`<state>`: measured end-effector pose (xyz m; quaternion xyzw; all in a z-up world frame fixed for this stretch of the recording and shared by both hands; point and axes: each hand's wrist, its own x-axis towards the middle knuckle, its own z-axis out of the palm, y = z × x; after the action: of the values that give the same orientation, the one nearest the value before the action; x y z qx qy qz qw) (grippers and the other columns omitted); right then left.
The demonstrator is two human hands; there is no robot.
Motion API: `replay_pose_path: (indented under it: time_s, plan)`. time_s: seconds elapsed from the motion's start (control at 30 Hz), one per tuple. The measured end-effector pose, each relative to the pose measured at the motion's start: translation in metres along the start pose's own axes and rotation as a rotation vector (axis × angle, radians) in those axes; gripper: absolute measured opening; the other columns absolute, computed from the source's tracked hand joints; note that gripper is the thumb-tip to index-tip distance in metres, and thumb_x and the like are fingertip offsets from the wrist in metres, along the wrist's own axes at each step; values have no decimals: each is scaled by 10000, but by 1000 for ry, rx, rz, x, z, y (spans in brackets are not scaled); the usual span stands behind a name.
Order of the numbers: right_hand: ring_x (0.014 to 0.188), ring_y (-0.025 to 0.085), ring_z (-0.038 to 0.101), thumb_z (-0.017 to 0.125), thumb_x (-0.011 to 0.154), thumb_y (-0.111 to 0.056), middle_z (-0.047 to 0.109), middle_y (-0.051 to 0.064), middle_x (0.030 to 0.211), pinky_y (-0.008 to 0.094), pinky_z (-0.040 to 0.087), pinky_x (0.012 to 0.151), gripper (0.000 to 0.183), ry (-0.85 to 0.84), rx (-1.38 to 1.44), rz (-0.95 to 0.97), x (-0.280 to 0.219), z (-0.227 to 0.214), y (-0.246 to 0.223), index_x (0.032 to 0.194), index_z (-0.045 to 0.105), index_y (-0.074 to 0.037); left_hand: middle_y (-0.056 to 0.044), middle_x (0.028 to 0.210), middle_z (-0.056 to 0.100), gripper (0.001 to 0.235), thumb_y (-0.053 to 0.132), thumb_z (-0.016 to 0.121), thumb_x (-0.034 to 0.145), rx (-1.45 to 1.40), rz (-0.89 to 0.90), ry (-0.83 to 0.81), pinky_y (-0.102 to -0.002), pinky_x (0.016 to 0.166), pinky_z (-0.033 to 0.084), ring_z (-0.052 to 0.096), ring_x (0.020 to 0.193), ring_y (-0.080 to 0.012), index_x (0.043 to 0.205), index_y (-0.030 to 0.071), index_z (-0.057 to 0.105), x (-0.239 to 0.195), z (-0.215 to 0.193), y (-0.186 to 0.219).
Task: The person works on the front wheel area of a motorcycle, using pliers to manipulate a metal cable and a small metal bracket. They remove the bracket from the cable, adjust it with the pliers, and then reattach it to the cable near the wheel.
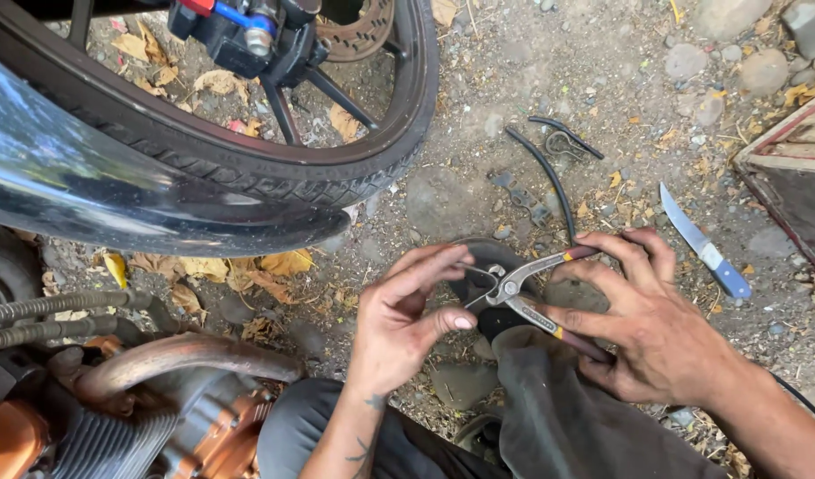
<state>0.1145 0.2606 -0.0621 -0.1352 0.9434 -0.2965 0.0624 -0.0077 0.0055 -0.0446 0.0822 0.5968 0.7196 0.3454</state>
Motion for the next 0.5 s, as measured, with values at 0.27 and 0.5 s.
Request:
replay_pose_path:
  time_s: [0.27,0.5]
  plan:
    - [1464,357,381,770,521,-174,607,34,1333,625,284,1218,619,-16,225,26,-4,-2,1,1136,696,-188,-190,1372,653,511,29,771,818,3,28,-14,-434,1193,507,651,1292,-294,1298,13,594,-8,10,5]
    - [744,122,659,634,854,-64,709,-28,953,314,503,632,331,-168,673,449,-18,20,-1,1165,695,-160,-116,1234,668,516,125,883,710,422,71,134,-347,963,631,740,1037,-239,1176,-13,707,1,16,11]
